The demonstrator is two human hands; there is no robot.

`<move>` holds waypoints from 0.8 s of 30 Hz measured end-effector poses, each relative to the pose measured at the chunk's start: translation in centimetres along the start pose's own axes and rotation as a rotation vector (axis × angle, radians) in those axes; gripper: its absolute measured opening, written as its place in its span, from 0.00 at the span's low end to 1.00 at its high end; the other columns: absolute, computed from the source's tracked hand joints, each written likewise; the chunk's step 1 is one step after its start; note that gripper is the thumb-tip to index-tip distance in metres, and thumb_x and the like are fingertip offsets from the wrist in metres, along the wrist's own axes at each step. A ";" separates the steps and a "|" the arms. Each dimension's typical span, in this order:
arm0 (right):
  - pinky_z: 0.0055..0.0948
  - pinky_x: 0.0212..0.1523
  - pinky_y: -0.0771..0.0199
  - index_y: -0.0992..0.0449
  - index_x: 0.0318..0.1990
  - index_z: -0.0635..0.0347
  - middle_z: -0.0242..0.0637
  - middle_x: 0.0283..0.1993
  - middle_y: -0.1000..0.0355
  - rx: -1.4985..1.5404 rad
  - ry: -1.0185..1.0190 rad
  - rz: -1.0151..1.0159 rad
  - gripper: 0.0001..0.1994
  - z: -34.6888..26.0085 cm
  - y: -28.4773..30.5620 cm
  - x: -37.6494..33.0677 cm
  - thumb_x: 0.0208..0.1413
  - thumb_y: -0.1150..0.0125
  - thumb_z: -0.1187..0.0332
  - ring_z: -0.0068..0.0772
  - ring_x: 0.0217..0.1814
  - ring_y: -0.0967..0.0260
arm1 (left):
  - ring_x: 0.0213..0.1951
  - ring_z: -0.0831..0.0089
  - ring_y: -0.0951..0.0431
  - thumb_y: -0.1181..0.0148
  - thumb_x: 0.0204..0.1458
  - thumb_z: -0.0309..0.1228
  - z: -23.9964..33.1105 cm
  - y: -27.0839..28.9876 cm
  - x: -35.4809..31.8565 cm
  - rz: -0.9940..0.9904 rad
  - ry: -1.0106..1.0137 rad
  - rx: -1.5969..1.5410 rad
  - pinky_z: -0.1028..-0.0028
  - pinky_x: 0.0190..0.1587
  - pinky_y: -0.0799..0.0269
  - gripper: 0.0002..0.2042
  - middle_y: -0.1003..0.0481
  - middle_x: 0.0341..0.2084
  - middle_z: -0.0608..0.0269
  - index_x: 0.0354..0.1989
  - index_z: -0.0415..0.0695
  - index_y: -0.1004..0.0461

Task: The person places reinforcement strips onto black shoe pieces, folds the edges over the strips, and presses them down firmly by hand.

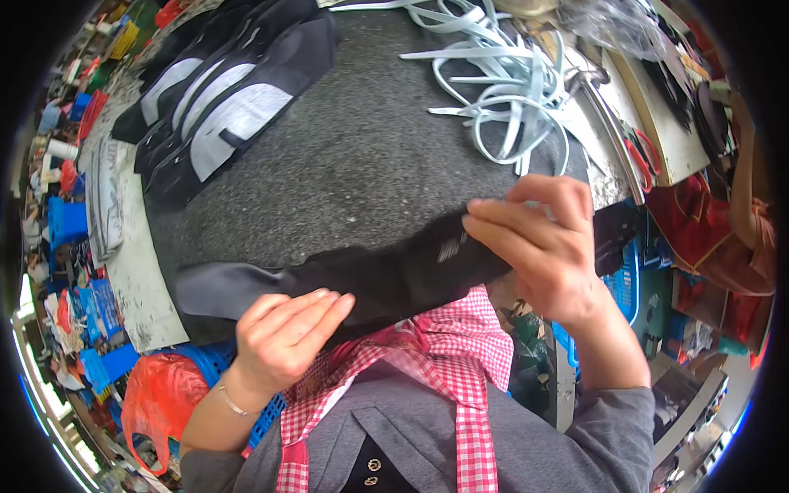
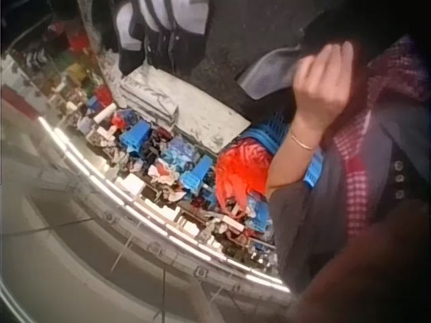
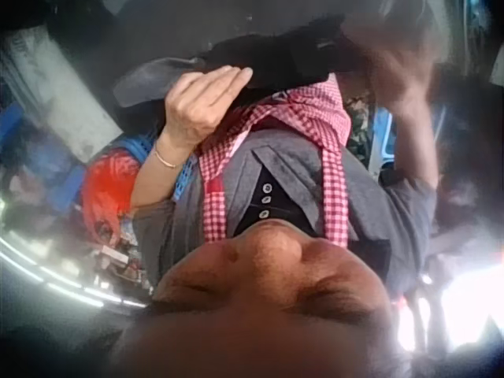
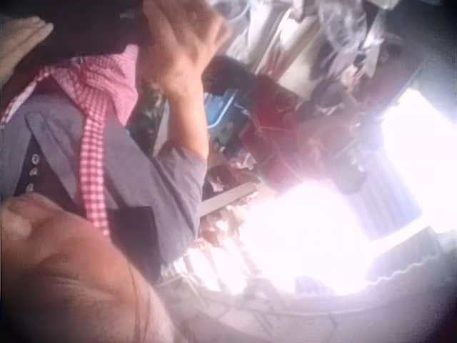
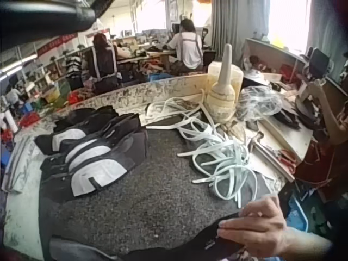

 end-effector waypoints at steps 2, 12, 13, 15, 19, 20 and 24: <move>0.44 0.58 0.27 0.11 0.51 0.58 0.36 0.57 0.16 0.117 0.030 0.265 0.23 -3.9 0.1 4.1 0.44 0.29 0.65 0.40 0.57 0.24 | 0.46 0.70 0.10 0.36 0.53 0.28 1.0 -1.3 0.9 0.108 0.051 0.063 0.71 0.43 0.22 0.16 0.12 0.45 0.62 0.50 0.44 0.11; 0.46 0.57 0.22 0.25 0.64 0.77 0.54 0.55 0.26 0.805 -0.085 -0.063 0.24 -13.7 -10.3 8.2 0.69 0.34 0.65 0.56 0.55 0.27 | 0.64 0.62 0.21 0.33 0.57 0.32 -2.1 2.9 -5.2 0.082 0.337 0.208 0.47 0.69 0.40 0.16 0.15 0.54 0.66 0.54 0.49 0.12; 0.45 0.56 0.21 0.26 0.66 0.77 0.53 0.55 0.27 0.731 -0.064 -0.066 0.31 -14.0 -10.4 8.3 0.65 0.28 0.60 0.55 0.54 0.27 | 0.63 0.62 0.20 0.33 0.57 0.32 -3.2 4.2 -5.7 0.067 0.369 0.198 0.47 0.69 0.38 0.16 0.14 0.53 0.65 0.54 0.49 0.12; 0.45 0.56 0.21 0.26 0.66 0.77 0.53 0.55 0.27 0.707 -0.070 -0.095 0.34 -14.5 -9.9 8.9 0.62 0.25 0.58 0.55 0.54 0.27 | 0.58 0.58 0.17 0.34 0.59 0.30 -6.1 5.2 -6.7 0.091 0.388 0.041 0.49 0.67 0.33 0.13 0.14 0.50 0.61 0.51 0.47 0.12; 0.43 0.56 0.21 0.25 0.65 0.75 0.49 0.53 0.27 0.633 -0.101 -0.143 0.38 -15.0 -9.5 9.8 0.52 0.18 0.60 0.53 0.55 0.27 | 0.43 0.56 0.12 0.30 0.55 0.19 -7.1 4.5 -4.8 0.317 0.553 -0.515 0.63 0.49 0.17 0.12 0.14 0.42 0.55 0.48 0.42 0.14; 0.43 0.56 0.21 0.24 0.64 0.74 0.48 0.53 0.27 0.612 -0.120 -0.176 0.36 -15.0 -9.7 10.0 0.51 0.18 0.63 0.52 0.55 0.27 | 0.43 0.55 0.12 0.29 0.55 0.20 -7.1 4.2 -4.3 0.315 0.590 -0.609 0.64 0.49 0.17 0.14 0.15 0.42 0.54 0.50 0.41 0.15; 0.47 0.53 0.21 0.22 0.64 0.67 0.49 0.52 0.27 0.637 -0.166 -0.151 0.28 -14.7 -10.7 9.8 0.52 0.26 0.79 0.55 0.52 0.26 | 0.41 0.58 0.12 0.24 0.44 0.16 -7.9 2.7 -3.5 0.250 0.516 -0.356 0.65 0.45 0.15 0.32 0.16 0.40 0.52 0.62 0.44 0.23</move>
Point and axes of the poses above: each hand's wrist, its own x-axis towards the middle knuckle, its own y-axis out of the back of the hand, z = x × y, the point moved 3 cm from there along x, towards the middle knuckle
